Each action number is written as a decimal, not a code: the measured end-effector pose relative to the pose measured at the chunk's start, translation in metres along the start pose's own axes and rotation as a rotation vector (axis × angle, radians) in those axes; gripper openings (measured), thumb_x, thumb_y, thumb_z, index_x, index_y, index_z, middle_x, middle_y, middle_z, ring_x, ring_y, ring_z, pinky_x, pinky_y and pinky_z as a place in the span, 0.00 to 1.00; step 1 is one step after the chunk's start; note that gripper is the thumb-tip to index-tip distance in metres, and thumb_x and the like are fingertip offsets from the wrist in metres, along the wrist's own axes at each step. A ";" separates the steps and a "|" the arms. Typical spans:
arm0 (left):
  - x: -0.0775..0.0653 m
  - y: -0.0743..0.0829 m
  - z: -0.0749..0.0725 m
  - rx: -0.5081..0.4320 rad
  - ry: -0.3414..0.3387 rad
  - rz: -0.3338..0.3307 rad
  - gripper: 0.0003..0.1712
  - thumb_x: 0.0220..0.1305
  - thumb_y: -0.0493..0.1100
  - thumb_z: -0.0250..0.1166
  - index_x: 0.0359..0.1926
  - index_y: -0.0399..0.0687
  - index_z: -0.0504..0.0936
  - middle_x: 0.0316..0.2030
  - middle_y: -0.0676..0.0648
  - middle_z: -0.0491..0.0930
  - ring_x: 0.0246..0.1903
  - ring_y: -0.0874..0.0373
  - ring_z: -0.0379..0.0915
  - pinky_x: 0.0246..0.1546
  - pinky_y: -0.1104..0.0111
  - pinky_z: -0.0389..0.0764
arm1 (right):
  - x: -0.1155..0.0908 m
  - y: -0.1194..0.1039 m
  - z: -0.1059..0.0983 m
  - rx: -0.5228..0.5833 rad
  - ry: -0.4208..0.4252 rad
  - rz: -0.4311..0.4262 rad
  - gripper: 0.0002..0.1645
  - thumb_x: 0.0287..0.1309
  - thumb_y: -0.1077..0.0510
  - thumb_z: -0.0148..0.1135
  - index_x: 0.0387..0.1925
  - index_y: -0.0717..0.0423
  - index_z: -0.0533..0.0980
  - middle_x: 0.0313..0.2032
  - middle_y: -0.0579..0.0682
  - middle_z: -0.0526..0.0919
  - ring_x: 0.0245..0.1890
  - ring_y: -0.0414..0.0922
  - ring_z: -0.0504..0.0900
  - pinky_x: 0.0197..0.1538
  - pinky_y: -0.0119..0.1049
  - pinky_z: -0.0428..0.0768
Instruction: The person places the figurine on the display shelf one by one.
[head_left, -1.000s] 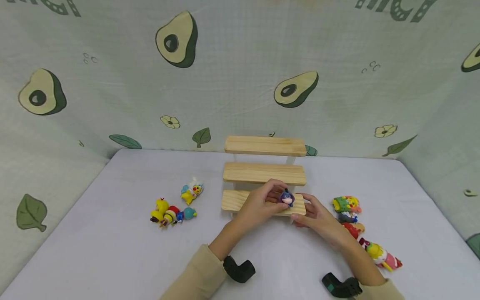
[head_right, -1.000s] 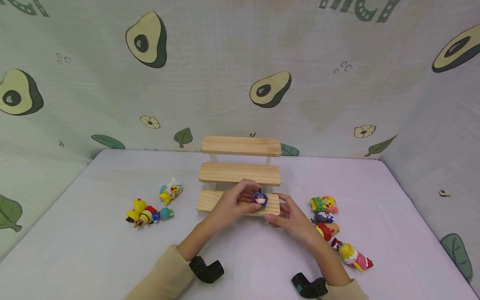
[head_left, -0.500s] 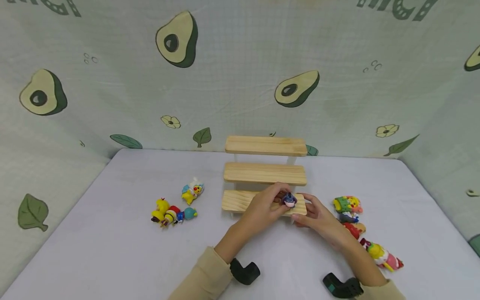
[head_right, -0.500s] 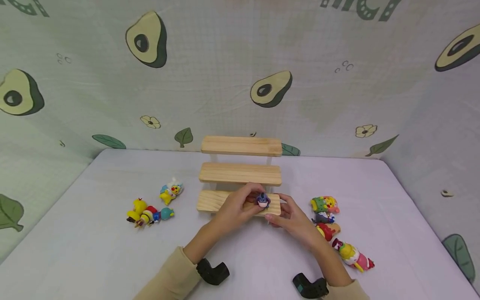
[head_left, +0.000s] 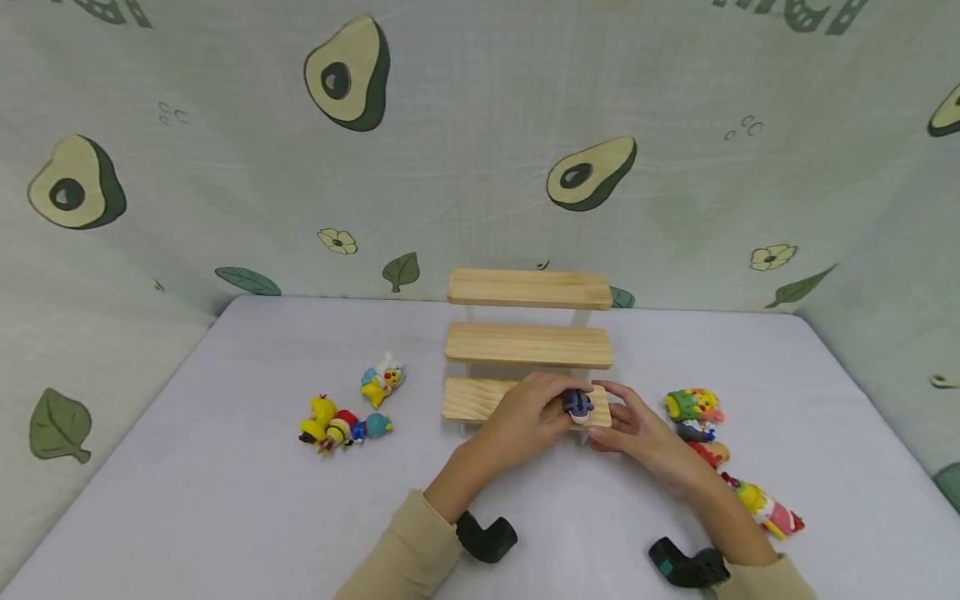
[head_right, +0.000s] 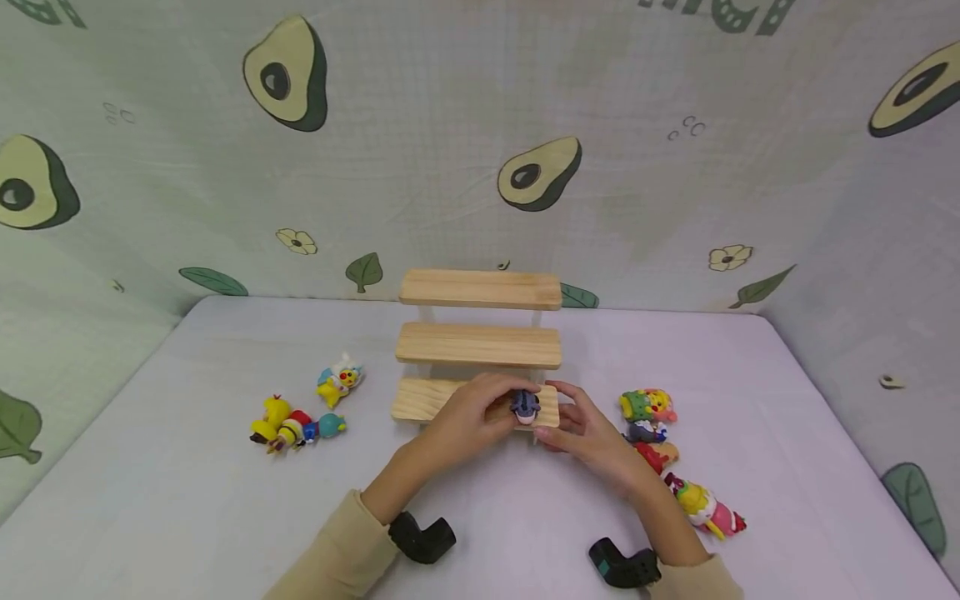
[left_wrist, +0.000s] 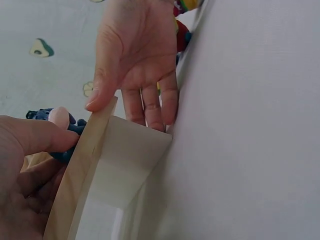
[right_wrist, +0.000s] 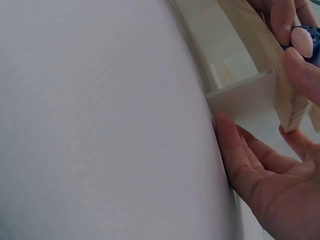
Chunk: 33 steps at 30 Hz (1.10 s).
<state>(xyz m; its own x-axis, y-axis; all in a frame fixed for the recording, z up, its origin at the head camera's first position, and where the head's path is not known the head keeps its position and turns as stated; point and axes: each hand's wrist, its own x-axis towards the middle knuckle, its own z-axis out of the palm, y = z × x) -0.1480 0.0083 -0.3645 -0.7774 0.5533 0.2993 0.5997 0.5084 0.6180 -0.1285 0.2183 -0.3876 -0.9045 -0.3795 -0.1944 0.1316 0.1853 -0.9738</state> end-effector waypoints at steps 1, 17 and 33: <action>0.000 0.000 -0.001 -0.017 -0.004 -0.009 0.20 0.61 0.42 0.63 0.55 0.58 0.76 0.53 0.55 0.77 0.54 0.61 0.69 0.55 0.69 0.71 | 0.000 0.000 0.000 0.004 -0.001 0.004 0.45 0.61 0.57 0.58 0.70 0.52 0.43 0.62 0.68 0.61 0.50 0.43 0.75 0.48 0.35 0.79; 0.001 -0.002 -0.003 -0.004 -0.040 0.010 0.25 0.63 0.42 0.60 0.62 0.58 0.71 0.54 0.53 0.77 0.55 0.59 0.68 0.55 0.68 0.71 | 0.001 0.003 -0.001 0.012 -0.009 -0.009 0.44 0.62 0.57 0.57 0.70 0.53 0.43 0.62 0.68 0.61 0.50 0.43 0.76 0.48 0.35 0.79; -0.005 0.000 -0.008 -0.091 -0.053 -0.056 0.26 0.64 0.38 0.58 0.63 0.52 0.68 0.58 0.51 0.72 0.56 0.58 0.67 0.55 0.69 0.72 | -0.001 0.000 0.004 -0.042 -0.001 0.009 0.42 0.63 0.55 0.56 0.70 0.52 0.43 0.63 0.68 0.60 0.52 0.49 0.74 0.49 0.34 0.78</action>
<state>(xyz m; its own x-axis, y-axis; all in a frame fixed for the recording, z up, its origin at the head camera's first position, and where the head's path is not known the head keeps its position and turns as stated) -0.1454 0.0006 -0.3602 -0.7967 0.5609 0.2250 0.5340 0.4790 0.6967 -0.1263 0.2155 -0.3881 -0.9030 -0.3785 -0.2032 0.1223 0.2269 -0.9662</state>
